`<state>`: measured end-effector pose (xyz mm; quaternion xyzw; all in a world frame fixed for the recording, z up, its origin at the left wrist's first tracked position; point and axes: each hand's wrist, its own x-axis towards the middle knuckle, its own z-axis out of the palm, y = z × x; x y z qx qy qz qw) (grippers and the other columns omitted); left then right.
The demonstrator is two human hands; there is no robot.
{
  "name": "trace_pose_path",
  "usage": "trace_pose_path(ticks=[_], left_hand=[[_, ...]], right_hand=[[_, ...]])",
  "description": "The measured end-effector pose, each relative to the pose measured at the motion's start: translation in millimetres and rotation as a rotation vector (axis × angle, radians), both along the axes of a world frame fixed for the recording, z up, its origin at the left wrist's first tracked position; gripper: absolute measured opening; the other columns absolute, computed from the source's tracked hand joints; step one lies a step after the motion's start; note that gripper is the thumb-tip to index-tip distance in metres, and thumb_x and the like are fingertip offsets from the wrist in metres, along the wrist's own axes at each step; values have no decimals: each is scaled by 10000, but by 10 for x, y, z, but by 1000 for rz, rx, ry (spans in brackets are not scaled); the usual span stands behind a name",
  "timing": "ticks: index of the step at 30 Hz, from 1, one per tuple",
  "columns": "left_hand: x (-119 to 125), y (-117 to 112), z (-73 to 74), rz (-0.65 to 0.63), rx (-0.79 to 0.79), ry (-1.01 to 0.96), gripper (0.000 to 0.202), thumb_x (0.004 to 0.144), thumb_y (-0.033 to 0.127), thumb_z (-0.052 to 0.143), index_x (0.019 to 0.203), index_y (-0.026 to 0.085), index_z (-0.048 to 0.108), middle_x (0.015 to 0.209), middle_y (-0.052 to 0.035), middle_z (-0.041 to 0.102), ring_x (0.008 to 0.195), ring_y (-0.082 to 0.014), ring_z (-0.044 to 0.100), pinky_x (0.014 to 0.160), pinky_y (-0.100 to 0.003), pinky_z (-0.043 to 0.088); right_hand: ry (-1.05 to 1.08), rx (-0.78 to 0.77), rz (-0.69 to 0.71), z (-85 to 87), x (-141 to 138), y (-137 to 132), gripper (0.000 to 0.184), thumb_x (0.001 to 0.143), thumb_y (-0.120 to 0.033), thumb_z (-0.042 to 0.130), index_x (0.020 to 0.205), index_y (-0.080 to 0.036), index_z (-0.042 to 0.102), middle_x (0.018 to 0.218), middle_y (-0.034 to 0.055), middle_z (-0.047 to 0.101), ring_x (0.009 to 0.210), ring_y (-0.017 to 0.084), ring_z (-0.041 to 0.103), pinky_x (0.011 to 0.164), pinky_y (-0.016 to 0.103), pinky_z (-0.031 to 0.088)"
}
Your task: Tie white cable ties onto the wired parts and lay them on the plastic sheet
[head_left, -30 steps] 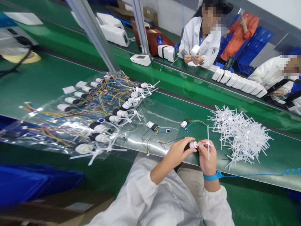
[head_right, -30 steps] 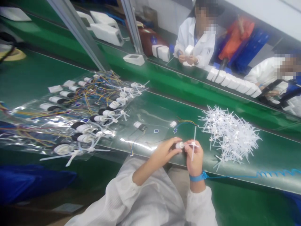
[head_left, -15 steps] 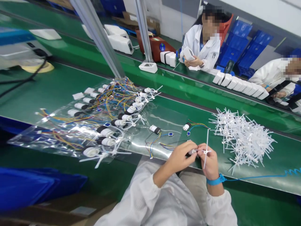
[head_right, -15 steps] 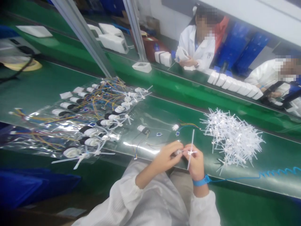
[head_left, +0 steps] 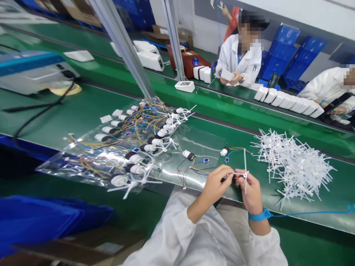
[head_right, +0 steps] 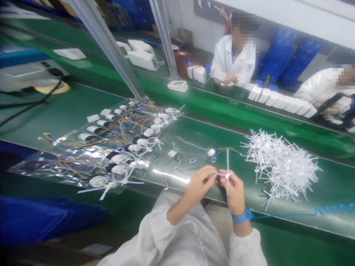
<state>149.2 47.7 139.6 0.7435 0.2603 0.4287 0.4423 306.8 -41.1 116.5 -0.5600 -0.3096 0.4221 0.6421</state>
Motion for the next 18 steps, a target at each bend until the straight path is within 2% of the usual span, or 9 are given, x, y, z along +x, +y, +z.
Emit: trace_pose_path(ticks=[3, 9, 12, 15, 18], left_hand=[[18, -5, -31, 27, 7, 2, 208, 1109, 276, 575, 1044, 214, 763, 1048, -82, 779, 993, -210, 741, 925, -326, 598], [28, -17, -66, -15, 44, 83, 183, 1094, 248, 607, 1074, 210, 785, 1069, -87, 785, 1020, -220, 752, 936, -335, 599], [-8, -21, -47, -87, 77, 90, 225, 1099, 248, 606, 1225, 210, 788, 1166, -106, 781, 1108, -234, 747, 1003, -352, 594], [-48, -14, -61, -161, 96, 97, 362, 1105, 249, 595, 1446, 228, 718, 1310, -121, 772, 1208, -246, 738, 1079, -380, 585], [-69, -2, -107, -126, 35, 121, 425, 1078, 298, 681, 1495, 219, 672, 1376, -128, 774, 1245, -264, 744, 1100, -395, 590]], right_hand=[[-64, -4, -4, 26, -27, 8, 375, 887, -452, 918, 1182, -225, 876, 1006, 74, 791, 834, 227, 659, 810, 378, 562], [-173, -3, -122, 65, -72, 10, 257, 934, -455, 879, 1021, -213, 864, 890, 45, 739, 769, 201, 609, 752, 355, 525], [-102, 22, -153, 55, -71, 6, 278, 922, -462, 891, 1015, -205, 842, 879, 48, 743, 733, 189, 593, 709, 344, 503], [-33, 60, -161, 58, -68, 12, 270, 903, -441, 912, 1012, -210, 822, 887, 42, 746, 719, 183, 593, 695, 336, 497], [-4, 58, -145, 91, -72, 26, 257, 878, -414, 933, 985, -213, 813, 907, 39, 753, 714, 176, 598, 690, 330, 494]])
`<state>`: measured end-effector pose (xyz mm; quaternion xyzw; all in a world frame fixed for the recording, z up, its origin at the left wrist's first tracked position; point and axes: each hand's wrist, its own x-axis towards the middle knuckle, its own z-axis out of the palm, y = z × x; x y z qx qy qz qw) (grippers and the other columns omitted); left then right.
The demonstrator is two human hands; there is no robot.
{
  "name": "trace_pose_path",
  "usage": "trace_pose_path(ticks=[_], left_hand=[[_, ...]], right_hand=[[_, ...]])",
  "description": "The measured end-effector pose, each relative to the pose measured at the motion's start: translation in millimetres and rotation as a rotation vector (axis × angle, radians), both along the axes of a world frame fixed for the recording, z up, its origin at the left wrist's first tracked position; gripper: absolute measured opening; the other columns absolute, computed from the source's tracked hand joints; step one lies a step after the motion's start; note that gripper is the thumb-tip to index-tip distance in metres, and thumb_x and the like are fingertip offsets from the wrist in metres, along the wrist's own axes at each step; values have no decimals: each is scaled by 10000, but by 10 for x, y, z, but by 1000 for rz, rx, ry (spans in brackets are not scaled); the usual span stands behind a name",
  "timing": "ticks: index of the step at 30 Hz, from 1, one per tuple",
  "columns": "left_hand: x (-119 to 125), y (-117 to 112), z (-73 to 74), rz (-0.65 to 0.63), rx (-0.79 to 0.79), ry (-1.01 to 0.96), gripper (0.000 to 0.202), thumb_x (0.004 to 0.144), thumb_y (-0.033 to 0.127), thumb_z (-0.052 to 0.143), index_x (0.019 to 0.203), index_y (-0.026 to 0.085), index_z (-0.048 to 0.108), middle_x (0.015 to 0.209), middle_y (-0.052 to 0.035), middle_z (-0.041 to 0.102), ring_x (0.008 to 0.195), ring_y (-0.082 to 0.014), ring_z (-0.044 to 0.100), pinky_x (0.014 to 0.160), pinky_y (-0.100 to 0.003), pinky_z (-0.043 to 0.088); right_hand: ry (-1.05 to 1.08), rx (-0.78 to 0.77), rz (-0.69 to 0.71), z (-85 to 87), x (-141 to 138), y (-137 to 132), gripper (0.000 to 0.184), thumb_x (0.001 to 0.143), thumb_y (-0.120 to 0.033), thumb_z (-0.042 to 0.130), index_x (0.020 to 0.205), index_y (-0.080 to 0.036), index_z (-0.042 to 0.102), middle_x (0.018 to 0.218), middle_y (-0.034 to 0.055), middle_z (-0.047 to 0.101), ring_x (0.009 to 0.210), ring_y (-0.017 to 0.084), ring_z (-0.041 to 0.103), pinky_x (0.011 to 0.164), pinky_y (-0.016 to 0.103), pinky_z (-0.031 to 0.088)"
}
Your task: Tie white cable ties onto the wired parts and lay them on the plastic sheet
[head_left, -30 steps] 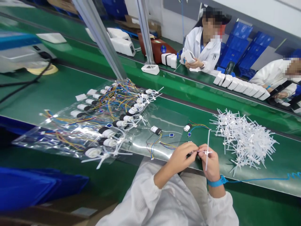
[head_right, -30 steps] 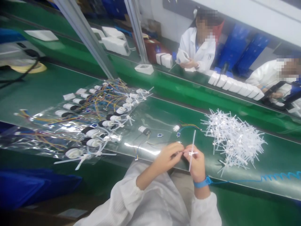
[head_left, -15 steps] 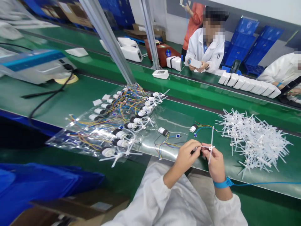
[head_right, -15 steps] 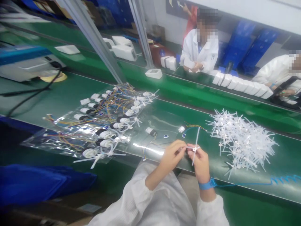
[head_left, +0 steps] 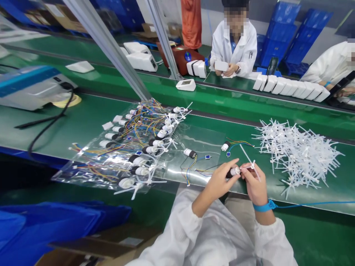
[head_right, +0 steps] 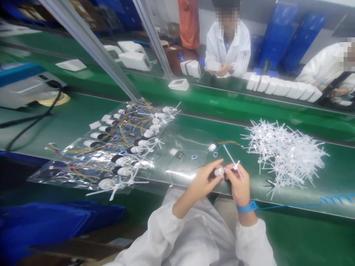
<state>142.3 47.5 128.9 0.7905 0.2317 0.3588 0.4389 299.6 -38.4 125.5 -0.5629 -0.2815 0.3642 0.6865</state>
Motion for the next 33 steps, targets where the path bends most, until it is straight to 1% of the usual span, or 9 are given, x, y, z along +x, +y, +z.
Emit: trace_pose_path(ticks=[4, 8, 11, 17, 20, 23, 27, 29, 33], left_hand=[[-2, 18, -4, 32, -69, 19, 282, 1050, 340, 749, 1302, 213, 753, 1246, -96, 823, 1142, -255, 781, 1028, -360, 612], [0, 29, 47, 23, -79, 9, 255, 1055, 385, 756, 1247, 220, 789, 1192, -87, 837, 1091, -251, 788, 992, -348, 614], [-1, 33, 54, 24, -83, 0, 258, 1049, 390, 772, 1241, 219, 799, 1166, -79, 844, 1065, -246, 792, 975, -340, 611], [-11, 39, 13, 25, -67, -4, 286, 1036, 410, 807, 1240, 209, 806, 1138, -79, 849, 1032, -241, 796, 944, -327, 611], [-18, 41, 3, 7, -40, -26, 304, 1042, 437, 799, 1243, 209, 814, 1132, -86, 850, 1036, -242, 798, 965, -334, 616], [-20, 38, 11, 13, -21, -39, 318, 1048, 456, 789, 1241, 205, 817, 1104, -88, 849, 1013, -241, 799, 940, -334, 621], [-23, 38, 38, 27, -33, -48, 328, 1062, 472, 766, 1245, 203, 811, 1151, -99, 848, 1055, -249, 801, 966, -348, 625], [-27, 45, 41, 18, -41, -56, 333, 1072, 478, 749, 1248, 201, 808, 1167, -102, 847, 1072, -250, 801, 983, -351, 624], [-32, 65, 19, 0, -25, -50, 354, 1083, 498, 726, 1256, 198, 801, 1154, -105, 843, 1051, -249, 793, 951, -345, 620]], right_hand=[[48, 26, 27, 60, -9, 15, 243, 861, -411, 940, 921, -215, 811, 910, 38, 750, 717, 174, 597, 693, 329, 496], [72, 50, 26, 87, -15, 12, 235, 857, -412, 944, 904, -222, 815, 908, 33, 742, 747, 178, 615, 714, 324, 508], [68, 35, 12, 82, -15, 10, 233, 855, -408, 951, 916, -233, 809, 903, 32, 749, 779, 192, 639, 735, 328, 529], [101, 19, 12, 67, -4, 7, 268, 824, -407, 985, 938, -258, 794, 913, 20, 766, 844, 210, 690, 786, 332, 562], [81, 6, 32, 78, 12, -3, 240, 838, -385, 977, 936, -258, 799, 911, 21, 771, 859, 212, 692, 817, 338, 558], [76, -3, 69, 98, 32, -8, 213, 841, -368, 967, 928, -252, 811, 910, 26, 768, 860, 216, 682, 835, 351, 552], [61, 27, 131, 113, 57, -6, 147, 858, -333, 942, 900, -245, 833, 931, 34, 746, 867, 217, 662, 839, 356, 537], [51, 43, 151, 108, 66, -6, 111, 873, -314, 926, 894, -246, 841, 967, 39, 740, 884, 218, 657, 842, 356, 531], [23, 34, 162, 76, 76, -9, 60, 903, -295, 893, 922, -253, 854, 992, 42, 736, 874, 215, 649, 837, 362, 525]])
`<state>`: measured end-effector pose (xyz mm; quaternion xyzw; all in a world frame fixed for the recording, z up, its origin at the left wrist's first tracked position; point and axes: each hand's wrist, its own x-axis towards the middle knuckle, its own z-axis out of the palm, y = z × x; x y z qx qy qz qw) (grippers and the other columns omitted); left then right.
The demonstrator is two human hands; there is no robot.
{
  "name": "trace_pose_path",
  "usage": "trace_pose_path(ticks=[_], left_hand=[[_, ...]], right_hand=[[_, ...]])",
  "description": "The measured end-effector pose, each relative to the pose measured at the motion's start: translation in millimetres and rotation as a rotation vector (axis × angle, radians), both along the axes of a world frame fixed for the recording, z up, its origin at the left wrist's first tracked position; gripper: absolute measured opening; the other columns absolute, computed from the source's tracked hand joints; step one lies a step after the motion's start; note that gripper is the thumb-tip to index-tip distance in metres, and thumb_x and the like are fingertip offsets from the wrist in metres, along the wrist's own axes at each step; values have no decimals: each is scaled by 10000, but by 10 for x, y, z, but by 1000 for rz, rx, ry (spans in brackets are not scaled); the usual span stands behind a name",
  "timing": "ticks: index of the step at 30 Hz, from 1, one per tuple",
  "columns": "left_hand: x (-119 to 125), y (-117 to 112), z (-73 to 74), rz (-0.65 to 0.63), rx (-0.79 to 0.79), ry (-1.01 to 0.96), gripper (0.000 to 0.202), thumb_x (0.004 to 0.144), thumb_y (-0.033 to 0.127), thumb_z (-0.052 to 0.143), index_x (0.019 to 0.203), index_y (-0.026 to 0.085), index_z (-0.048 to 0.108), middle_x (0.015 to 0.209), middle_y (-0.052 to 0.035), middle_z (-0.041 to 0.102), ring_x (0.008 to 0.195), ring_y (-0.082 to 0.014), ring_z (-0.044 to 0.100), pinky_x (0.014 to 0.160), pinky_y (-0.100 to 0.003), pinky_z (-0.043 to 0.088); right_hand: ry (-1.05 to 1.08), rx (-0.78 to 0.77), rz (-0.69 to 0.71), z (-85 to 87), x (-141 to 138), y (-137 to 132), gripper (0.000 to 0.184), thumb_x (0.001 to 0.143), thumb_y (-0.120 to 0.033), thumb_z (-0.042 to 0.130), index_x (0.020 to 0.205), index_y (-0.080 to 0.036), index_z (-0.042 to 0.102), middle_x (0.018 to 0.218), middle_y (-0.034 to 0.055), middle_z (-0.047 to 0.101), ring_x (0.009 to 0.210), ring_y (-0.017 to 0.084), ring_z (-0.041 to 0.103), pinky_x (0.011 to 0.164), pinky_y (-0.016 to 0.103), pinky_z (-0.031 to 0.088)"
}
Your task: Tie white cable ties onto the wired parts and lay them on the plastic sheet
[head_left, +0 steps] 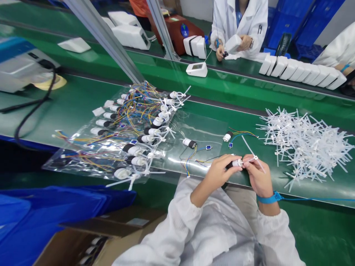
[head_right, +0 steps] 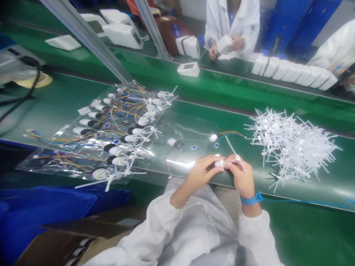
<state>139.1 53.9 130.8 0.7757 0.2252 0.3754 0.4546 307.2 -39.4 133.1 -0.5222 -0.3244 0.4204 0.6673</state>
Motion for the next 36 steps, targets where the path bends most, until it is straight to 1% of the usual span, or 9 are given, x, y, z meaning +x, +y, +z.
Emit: trace_pose_path(ticks=[2, 7, 12, 18, 21, 25, 29, 34, 36], left_hand=[[-1, 4, -10, -10, 21, 7, 349, 1094, 491, 709, 1258, 195, 797, 1157, -109, 839, 1048, -249, 788, 942, -346, 617], [-11, -6, 4, -42, 34, 38, 309, 1122, 437, 672, 1281, 195, 781, 1166, -108, 830, 1077, -247, 772, 1005, -364, 604], [-22, -7, 17, -60, 10, 73, 334, 1129, 467, 647, 1297, 211, 782, 1171, -103, 827, 1090, -253, 762, 1015, -370, 600], [-20, -7, 11, -44, 36, 72, 382, 1141, 498, 606, 1306, 204, 783, 1175, -111, 829, 1065, -251, 760, 990, -365, 601], [-23, -4, 18, -45, 67, 62, 373, 1142, 474, 610, 1314, 189, 779, 1179, -115, 830, 1068, -252, 755, 985, -363, 598], [-35, -3, 20, -73, 109, 80, 322, 1154, 413, 602, 1311, 201, 787, 1235, -111, 828, 1081, -257, 741, 1003, -393, 592], [-37, -7, -37, -79, 154, 69, 324, 1152, 388, 608, 1355, 203, 779, 1240, -125, 828, 1122, -266, 747, 1029, -420, 600], [-5, -8, -138, -38, 261, 51, 341, 1153, 366, 602, 1390, 181, 762, 1243, -146, 825, 1138, -270, 748, 1041, -445, 603], [12, -4, -157, -27, 280, 57, 331, 1144, 350, 623, 1391, 182, 763, 1257, -146, 824, 1135, -266, 748, 1044, -444, 603]], right_hand=[[-11, -10, -6, -16, 3, -1, 56, 906, -295, 888, 918, -254, 853, 988, 42, 739, 860, 214, 646, 830, 365, 524], [-35, -24, -12, -33, 7, -12, 35, 915, -281, 885, 924, -268, 854, 996, 37, 755, 866, 213, 659, 835, 364, 528], [-67, -29, -22, -46, 13, -35, 50, 933, -293, 877, 908, -267, 842, 1020, 57, 771, 952, 248, 692, 882, 395, 551], [-92, -34, 5, -88, 35, -43, 48, 947, -310, 876, 944, -275, 843, 1043, 58, 782, 1013, 260, 718, 937, 416, 574], [-127, -28, 0, -110, 44, -38, 67, 945, -335, 875, 946, -279, 840, 1048, 59, 788, 1033, 268, 725, 960, 430, 584], [-224, -36, -40, -140, 57, -32, 131, 896, -390, 905, 898, -279, 836, 1014, 64, 795, 1022, 292, 730, 977, 468, 594], [-277, -32, -47, -131, 71, -36, 147, 872, -412, 914, 888, -284, 844, 998, 63, 801, 1008, 301, 732, 969, 479, 597], [-397, -53, 5, -29, 97, -41, 134, 927, -397, 860, 943, -264, 864, 994, 51, 807, 955, 265, 726, 928, 417, 577], [-403, -56, 19, 1, 100, -28, 141, 928, -396, 857, 948, -257, 860, 980, 42, 807, 947, 254, 723, 937, 403, 568]])
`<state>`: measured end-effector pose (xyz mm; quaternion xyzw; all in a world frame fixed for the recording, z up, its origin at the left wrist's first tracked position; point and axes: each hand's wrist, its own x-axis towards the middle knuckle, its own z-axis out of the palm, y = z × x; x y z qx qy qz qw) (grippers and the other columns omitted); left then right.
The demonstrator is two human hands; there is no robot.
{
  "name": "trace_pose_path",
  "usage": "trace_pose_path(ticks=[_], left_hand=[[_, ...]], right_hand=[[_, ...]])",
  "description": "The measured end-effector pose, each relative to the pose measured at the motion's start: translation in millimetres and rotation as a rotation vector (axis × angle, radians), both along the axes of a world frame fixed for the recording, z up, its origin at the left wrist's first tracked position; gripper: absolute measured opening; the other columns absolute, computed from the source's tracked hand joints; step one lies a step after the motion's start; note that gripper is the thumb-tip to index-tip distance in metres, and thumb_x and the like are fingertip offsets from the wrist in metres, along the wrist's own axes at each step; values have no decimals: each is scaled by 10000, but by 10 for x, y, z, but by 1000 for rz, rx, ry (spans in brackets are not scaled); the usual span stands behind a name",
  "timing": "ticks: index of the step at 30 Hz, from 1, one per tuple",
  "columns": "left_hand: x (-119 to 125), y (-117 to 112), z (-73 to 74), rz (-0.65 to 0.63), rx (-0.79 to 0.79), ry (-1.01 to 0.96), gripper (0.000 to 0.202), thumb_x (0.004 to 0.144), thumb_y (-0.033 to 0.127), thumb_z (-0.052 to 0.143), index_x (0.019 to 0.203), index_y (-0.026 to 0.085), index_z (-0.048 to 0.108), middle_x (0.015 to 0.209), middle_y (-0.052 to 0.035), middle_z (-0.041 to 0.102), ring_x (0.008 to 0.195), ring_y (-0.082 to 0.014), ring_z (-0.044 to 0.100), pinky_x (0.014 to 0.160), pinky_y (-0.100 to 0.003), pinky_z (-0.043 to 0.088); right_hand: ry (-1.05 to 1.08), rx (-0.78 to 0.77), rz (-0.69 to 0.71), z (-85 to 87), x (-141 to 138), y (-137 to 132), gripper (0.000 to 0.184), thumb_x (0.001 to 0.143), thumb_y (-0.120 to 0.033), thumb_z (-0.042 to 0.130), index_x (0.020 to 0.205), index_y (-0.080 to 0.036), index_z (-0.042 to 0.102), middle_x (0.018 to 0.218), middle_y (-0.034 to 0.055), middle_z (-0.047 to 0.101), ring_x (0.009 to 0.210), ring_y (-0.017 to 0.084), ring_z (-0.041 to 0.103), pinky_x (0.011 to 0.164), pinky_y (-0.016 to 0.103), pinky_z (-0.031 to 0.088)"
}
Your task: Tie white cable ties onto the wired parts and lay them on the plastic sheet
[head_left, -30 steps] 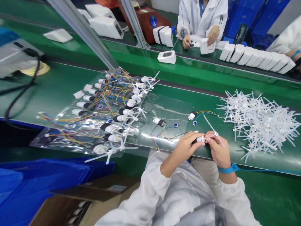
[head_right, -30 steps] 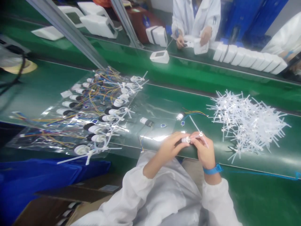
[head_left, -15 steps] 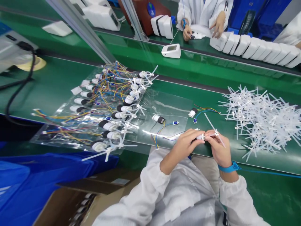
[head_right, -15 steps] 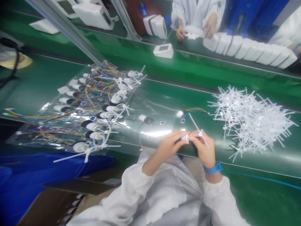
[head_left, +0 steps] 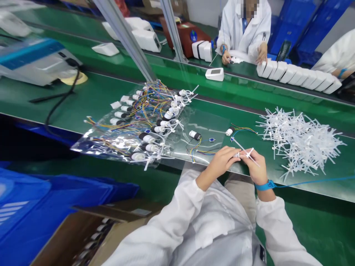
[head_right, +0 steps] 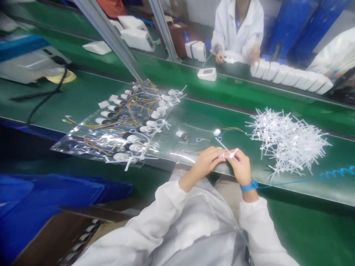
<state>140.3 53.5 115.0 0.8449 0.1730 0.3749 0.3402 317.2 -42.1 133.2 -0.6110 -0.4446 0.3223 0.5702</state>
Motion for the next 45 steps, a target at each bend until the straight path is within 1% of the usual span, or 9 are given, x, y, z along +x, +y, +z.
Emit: trace_pose_path(ticks=[7, 10, 14, 23, 27, 31, 35, 41, 45], left_hand=[[56, 20, 19, 49, -89, -31, 326, 1052, 326, 783, 1351, 195, 776, 1258, -118, 820, 1180, -262, 756, 1068, -405, 594], [77, 19, 47, 81, -127, 5, 340, 1023, 315, 817, 1337, 195, 767, 1280, -115, 808, 1187, -269, 752, 1079, -405, 580], [101, -4, 73, 115, -130, 64, 198, 1067, 310, 748, 1203, 172, 784, 1166, -114, 811, 1120, -272, 741, 1036, -392, 571], [59, -7, 72, 22, -26, 71, 279, 1158, 386, 581, 1159, 182, 771, 1085, -101, 791, 1023, -246, 694, 965, -361, 548], [34, -7, 75, 9, 0, 52, 298, 1178, 383, 536, 1128, 171, 740, 1093, -104, 779, 1011, -246, 675, 939, -354, 528], [11, -12, 84, 3, -7, 63, 254, 1171, 349, 554, 1098, 174, 723, 1033, -95, 765, 975, -242, 687, 933, -353, 532], [-18, -18, 132, 8, -52, 124, 276, 1179, 364, 532, 1120, 187, 735, 1043, -91, 770, 984, -243, 697, 961, -369, 551], [-13, -59, 180, 103, -105, 120, 341, 1144, 502, 601, 1207, 207, 761, 1036, -85, 785, 972, -228, 730, 927, -342, 589], [-16, -82, 160, 148, -58, 89, 345, 1126, 486, 640, 1274, 196, 752, 1060, -98, 809, 991, -227, 760, 932, -352, 614]], right_hand=[[306, 80, -40, -14, -36, 53, 221, 840, -398, 920, 947, -221, 842, 939, 38, 807, 917, 239, 719, 926, 394, 580], [276, 68, -60, -33, -31, 57, 266, 825, -419, 931, 959, -206, 845, 959, 51, 816, 932, 245, 724, 943, 406, 580], [234, 67, -49, -64, 0, 67, 272, 828, -420, 921, 966, -197, 849, 965, 62, 821, 945, 251, 727, 960, 417, 576], [65, 46, -45, -122, 47, 28, 214, 883, -429, 879, 936, -223, 852, 948, 54, 819, 884, 252, 725, 882, 399, 578], [72, 7, -3, -78, 57, 24, 163, 893, -390, 883, 931, -234, 854, 961, 51, 820, 901, 258, 729, 886, 399, 568], [-6, -69, 27, 48, 50, 13, 141, 924, -388, 864, 936, -247, 855, 932, 34, 800, 896, 247, 713, 864, 376, 543], [-47, -106, 57, 133, 40, 7, 136, 953, -392, 843, 925, -259, 855, 932, 35, 791, 892, 246, 698, 844, 368, 534], [113, -74, 38, 35, 20, -17, 124, 989, -399, 822, 992, -279, 852, 1050, 72, 809, 1009, 299, 733, 955, 441, 568], [107, -94, 41, 45, 9, -62, 104, 1017, -374, 793, 994, -293, 854, 1091, 76, 809, 1041, 315, 740, 976, 464, 574]])
